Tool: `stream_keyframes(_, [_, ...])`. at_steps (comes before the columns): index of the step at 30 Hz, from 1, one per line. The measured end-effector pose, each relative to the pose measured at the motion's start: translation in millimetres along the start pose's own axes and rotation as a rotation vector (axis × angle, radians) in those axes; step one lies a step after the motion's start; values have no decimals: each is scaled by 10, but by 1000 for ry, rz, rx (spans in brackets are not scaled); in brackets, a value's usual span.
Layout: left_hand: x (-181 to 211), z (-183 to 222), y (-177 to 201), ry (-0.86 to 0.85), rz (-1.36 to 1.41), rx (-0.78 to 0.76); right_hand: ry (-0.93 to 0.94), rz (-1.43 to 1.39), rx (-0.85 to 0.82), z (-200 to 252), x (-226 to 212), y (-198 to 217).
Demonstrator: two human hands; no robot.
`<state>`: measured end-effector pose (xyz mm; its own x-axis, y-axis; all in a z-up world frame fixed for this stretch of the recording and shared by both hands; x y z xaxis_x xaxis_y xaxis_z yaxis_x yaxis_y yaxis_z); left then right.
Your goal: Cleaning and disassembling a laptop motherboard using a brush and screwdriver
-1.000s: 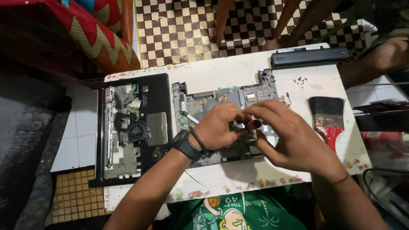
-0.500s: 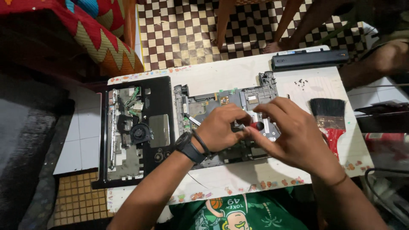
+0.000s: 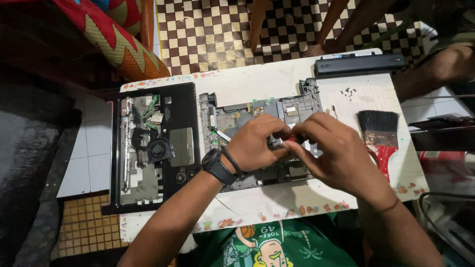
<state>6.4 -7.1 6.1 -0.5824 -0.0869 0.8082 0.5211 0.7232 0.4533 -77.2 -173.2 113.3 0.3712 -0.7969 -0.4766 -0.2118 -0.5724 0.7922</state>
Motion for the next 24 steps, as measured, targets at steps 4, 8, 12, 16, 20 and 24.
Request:
stream_keyframes(4, [49,-30,86,-35,100,-9,9,-150,-87,2,31,50])
stream_keyframes(8, [25,-30,45,-80,114,39,-39,-202,-114,-3,19,47])
stream_keyframes(12, [54,-35,31,-13,49,34,4,-48,8,-20,0,28])
stream_keyframes(16, [69,-24,66,-47,90,23,3,-212,-46,-34,-20,58])
stream_keyframes(20, [34,-37,40,-66,90,48,24,-228,-91,3,41,40])
stream_keyframes(24, [58,-52,37,2,45,34,12,-17,17,-16,7,20])
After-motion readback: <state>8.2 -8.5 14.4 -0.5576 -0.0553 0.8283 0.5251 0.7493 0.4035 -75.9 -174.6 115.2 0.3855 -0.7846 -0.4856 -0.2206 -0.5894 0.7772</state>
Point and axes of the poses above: each hand's wrist, its own z-axis away from the middle knuckle, its own y-axis out of the back of the hand, x = y × z, the point moved 1 cm from there along -z, towards the middle knuckle, and after that the axes turned 8 degrees about x, right-handed, at the moved point
